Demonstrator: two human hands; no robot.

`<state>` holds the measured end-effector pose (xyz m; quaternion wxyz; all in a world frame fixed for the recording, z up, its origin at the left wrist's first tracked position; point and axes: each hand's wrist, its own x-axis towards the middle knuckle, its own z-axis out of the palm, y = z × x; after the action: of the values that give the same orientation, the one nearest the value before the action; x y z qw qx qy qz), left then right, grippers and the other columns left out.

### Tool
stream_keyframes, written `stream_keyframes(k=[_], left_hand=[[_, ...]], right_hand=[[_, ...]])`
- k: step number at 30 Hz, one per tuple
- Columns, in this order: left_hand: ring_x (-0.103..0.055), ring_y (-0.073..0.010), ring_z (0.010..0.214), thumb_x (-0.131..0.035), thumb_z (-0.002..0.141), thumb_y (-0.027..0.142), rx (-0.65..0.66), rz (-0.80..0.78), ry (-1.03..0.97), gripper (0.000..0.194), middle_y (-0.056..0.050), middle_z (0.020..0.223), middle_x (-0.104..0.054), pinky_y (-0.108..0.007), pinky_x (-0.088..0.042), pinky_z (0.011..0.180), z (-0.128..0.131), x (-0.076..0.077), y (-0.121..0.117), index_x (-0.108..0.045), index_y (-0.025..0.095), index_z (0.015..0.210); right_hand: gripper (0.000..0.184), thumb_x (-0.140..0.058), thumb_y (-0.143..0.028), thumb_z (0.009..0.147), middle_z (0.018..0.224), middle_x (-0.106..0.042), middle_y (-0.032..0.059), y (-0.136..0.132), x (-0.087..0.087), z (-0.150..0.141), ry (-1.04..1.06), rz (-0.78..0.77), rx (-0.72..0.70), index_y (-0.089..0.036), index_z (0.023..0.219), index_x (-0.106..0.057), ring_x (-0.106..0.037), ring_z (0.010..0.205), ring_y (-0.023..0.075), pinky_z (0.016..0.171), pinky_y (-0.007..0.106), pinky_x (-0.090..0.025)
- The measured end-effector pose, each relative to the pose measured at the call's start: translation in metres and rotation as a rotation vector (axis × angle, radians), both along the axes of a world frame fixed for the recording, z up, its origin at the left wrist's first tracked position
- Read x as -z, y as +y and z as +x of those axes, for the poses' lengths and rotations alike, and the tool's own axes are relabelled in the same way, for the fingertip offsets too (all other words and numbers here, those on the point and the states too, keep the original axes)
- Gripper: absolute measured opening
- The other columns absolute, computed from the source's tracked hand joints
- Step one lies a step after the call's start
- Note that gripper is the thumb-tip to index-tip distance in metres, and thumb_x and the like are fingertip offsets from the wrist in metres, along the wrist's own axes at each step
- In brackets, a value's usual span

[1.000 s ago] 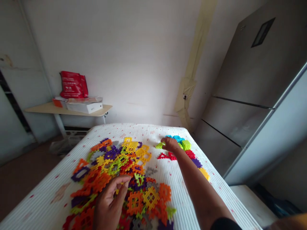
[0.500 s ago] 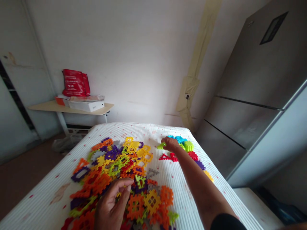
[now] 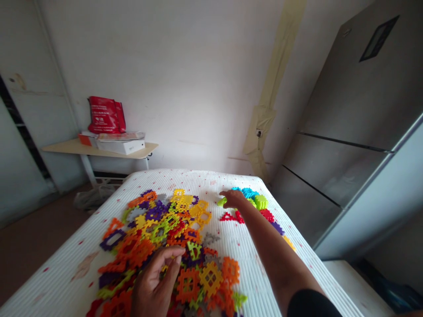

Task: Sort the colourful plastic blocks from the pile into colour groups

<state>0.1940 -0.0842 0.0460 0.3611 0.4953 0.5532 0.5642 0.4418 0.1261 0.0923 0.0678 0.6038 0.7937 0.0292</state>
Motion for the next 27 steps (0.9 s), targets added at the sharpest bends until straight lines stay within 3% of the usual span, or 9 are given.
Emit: stream_keyframes(k=[10, 27], left_hand=[[-0.063, -0.0227, 0.091, -0.058, 0.073, 0.049, 0.011, 0.005, 0.018, 0.031, -0.006, 0.092, -0.069, -0.030, -0.048, 0.083, 0.000, 0.001, 0.002, -0.065, 0.021, 0.084], [-0.062, -0.0217, 0.089, -0.054, 0.077, 0.046, -0.008, 0.057, 0.086, 0.028, -0.006, 0.089, -0.068, -0.031, -0.047, 0.082, 0.003, -0.001, 0.001, -0.065, 0.021, 0.083]], right_hand=[[0.045, -0.068, -0.033, 0.071, 0.116, -0.064, 0.0016, 0.007, -0.002, -0.008, -0.051, -0.061, 0.004, -0.034, 0.115, -0.061, -0.059, 0.104, 0.0237, 0.079, 0.033, -0.047], [0.040, -0.067, -0.034, 0.073, 0.113, -0.065, 0.0032, 0.004, -0.007, -0.015, -0.120, -0.059, 0.015, -0.035, 0.113, -0.062, -0.059, 0.103, 0.0241, 0.079, 0.033, -0.046]])
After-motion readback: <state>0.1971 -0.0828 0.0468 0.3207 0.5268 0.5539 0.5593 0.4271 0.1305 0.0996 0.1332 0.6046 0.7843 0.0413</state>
